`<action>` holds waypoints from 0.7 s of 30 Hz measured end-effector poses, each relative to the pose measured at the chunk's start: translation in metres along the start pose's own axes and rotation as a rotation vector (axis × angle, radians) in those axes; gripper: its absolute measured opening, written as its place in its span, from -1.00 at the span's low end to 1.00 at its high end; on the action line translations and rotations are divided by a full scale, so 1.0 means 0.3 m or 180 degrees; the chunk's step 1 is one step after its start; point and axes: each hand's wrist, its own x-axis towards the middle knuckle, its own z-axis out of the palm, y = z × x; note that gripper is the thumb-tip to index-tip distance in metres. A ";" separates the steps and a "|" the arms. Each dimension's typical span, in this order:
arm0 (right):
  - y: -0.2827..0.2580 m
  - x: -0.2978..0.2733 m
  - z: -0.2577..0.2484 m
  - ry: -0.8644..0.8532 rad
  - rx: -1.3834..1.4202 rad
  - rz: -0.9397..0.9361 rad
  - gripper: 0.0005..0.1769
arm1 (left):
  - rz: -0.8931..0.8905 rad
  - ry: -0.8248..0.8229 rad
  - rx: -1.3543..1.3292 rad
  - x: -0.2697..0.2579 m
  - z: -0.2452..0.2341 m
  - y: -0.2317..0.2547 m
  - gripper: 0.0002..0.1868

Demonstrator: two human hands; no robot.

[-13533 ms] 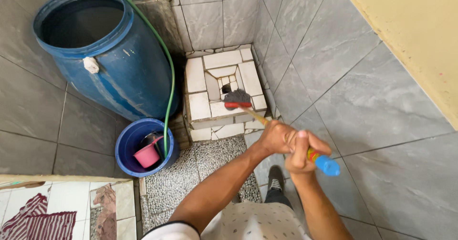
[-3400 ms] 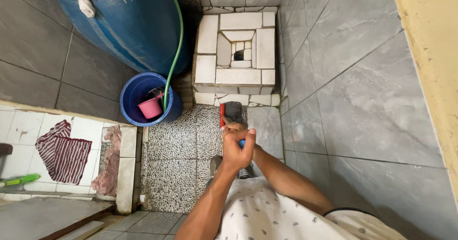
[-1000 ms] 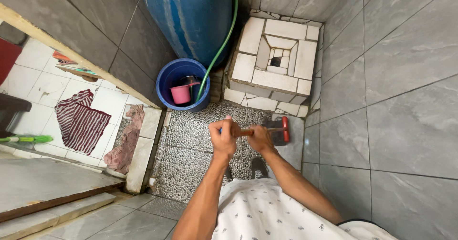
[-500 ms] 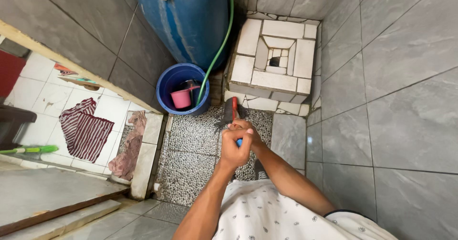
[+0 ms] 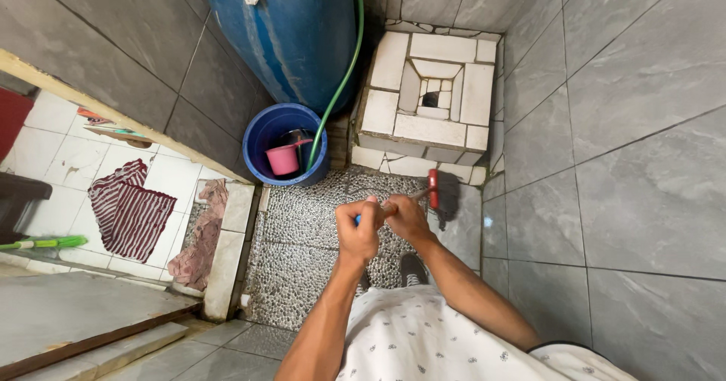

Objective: The person cleans a squat toilet using a long-handled brush, scrubbing the interior and edges before rinsing the area.

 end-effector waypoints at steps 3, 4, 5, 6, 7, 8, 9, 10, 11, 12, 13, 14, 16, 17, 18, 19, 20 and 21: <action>0.023 0.054 0.066 -0.0254 0.1043 -0.0731 -0.67 | 0.0131 -0.0059 0.1104 -0.001 0.041 0.069 -0.61; 0.025 0.070 0.086 -0.0341 0.1410 -0.1056 -0.70 | 0.0306 -0.0135 0.1292 0.001 0.066 0.087 -0.63; 0.022 0.085 0.107 -0.0540 0.1772 -0.0869 -0.72 | 0.0482 -0.0212 0.1480 0.004 0.086 0.105 -0.64; 0.015 0.103 0.119 -0.0718 0.2130 -0.0677 -0.74 | 0.0767 -0.0295 0.1512 0.008 0.099 0.122 -0.65; 0.008 0.113 0.121 -0.0896 0.2487 -0.0481 -0.75 | 0.1051 -0.0381 0.1540 0.010 0.111 0.137 -0.66; 0.008 0.110 0.107 -0.0843 0.2259 -0.0520 -0.76 | 0.1335 -0.0482 0.1553 0.015 0.123 0.147 -0.67; 0.010 0.097 0.087 -0.0789 0.2031 -0.0556 -0.78 | 0.1205 -0.0535 0.1440 0.028 0.126 0.154 -0.66; 0.015 0.080 0.065 -0.0742 0.1792 -0.0576 -0.78 | 0.1064 -0.0580 0.1317 0.040 0.126 0.155 -0.66; 0.021 0.060 0.041 -0.0702 0.1722 -0.0581 -0.80 | 0.0922 -0.0624 0.1195 0.044 0.124 0.150 -0.65; 0.028 0.042 0.008 -0.0663 0.1646 -0.0596 -0.81 | 0.0770 -0.0614 0.1195 0.047 0.123 0.140 -0.65; 0.026 0.029 -0.019 -0.0624 0.1569 -0.0611 -0.81 | 0.0618 -0.0606 0.1194 0.051 0.122 0.124 -0.65; 0.017 0.024 -0.044 -0.0589 0.0851 -0.0207 -0.80 | 0.0464 -0.0597 0.1198 0.054 0.122 0.102 -0.65; 0.001 0.009 -0.095 -0.0510 -0.0583 0.0599 -0.77 | 0.0203 -0.0559 0.0822 0.056 0.123 0.044 -0.57; 0.000 -0.008 -0.112 -0.0334 -0.0666 0.0612 -0.78 | 0.0068 -0.0535 0.0637 0.055 0.122 0.012 -0.53; 0.007 -0.028 -0.132 -0.0157 -0.0746 0.0618 -0.79 | -0.0018 -0.0510 0.0253 0.057 0.122 -0.020 -0.51; 0.017 -0.046 -0.149 0.0019 -0.0826 0.0624 -0.79 | -0.0103 -0.0483 -0.0131 0.060 0.126 -0.050 -0.50; 0.029 -0.060 -0.164 0.0046 -0.0819 0.0613 -0.79 | -0.0187 -0.0445 -0.0512 0.060 0.129 -0.076 -0.48; 0.043 -0.072 -0.178 0.0074 -0.0813 0.0602 -0.80 | -0.0175 -0.0292 -0.0579 0.063 0.132 -0.096 -0.47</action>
